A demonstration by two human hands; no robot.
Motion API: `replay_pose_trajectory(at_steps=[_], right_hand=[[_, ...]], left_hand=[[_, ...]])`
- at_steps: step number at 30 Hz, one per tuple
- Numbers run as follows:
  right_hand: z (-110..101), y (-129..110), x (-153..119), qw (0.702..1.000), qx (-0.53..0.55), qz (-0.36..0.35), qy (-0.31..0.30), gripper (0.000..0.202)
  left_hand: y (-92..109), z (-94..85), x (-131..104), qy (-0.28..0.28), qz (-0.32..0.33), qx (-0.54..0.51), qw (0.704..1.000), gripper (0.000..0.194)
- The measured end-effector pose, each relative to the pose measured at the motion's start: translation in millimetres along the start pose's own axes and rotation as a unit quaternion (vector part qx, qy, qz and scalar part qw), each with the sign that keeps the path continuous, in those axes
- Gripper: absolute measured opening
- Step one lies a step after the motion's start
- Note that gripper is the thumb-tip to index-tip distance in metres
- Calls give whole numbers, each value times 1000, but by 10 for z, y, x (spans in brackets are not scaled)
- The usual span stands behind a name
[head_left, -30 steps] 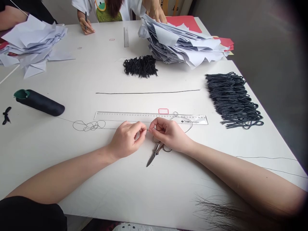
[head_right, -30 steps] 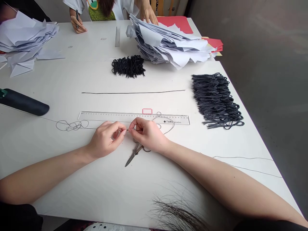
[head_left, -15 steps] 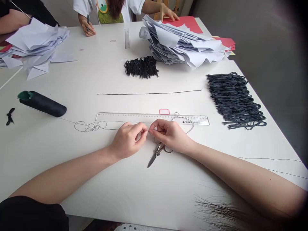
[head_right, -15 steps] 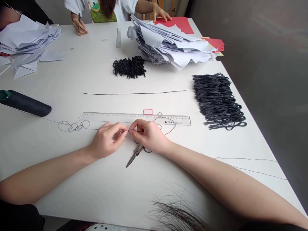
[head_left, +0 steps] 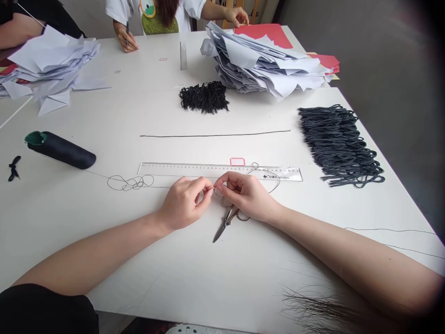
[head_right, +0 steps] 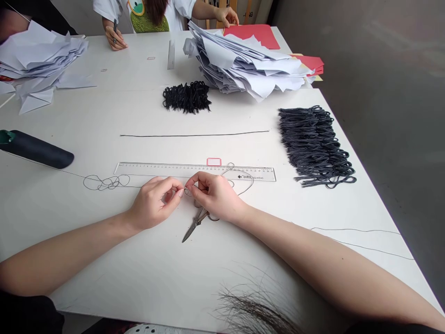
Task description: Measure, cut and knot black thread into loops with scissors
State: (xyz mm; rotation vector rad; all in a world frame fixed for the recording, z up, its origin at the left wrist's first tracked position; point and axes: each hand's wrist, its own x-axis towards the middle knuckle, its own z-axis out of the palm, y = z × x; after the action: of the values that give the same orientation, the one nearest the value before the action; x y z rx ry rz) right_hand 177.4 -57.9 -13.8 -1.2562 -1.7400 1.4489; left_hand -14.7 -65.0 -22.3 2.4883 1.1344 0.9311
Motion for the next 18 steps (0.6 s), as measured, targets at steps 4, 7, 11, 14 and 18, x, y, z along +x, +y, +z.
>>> replay_pose_trajectory(at_steps=[4, 7, 11, 14, 18], right_hand=[[0, 10, -4, 1000, 10, -3, -7, 17], [-1, 18, -1, 1000, -7, -8, -4, 16], [-2, 21, 6, 1000, -23, -10, -6, 15], [-6, 16, 8, 999, -29, -14, -7, 15], [-6, 8, 7, 999, -32, -16, -7, 15]], left_hand=[[0, -4, 3, -3, -1, 2, 1000, 11], [2, -5, 5, -5, 0, 5, 1000, 12], [2, -1, 2, -7, 1, 5, 1000, 12], [-1, 3, -3, -11, 4, 4, 1000, 12], [-8, 7, -5, -17, 6, 4, 1000, 11]])
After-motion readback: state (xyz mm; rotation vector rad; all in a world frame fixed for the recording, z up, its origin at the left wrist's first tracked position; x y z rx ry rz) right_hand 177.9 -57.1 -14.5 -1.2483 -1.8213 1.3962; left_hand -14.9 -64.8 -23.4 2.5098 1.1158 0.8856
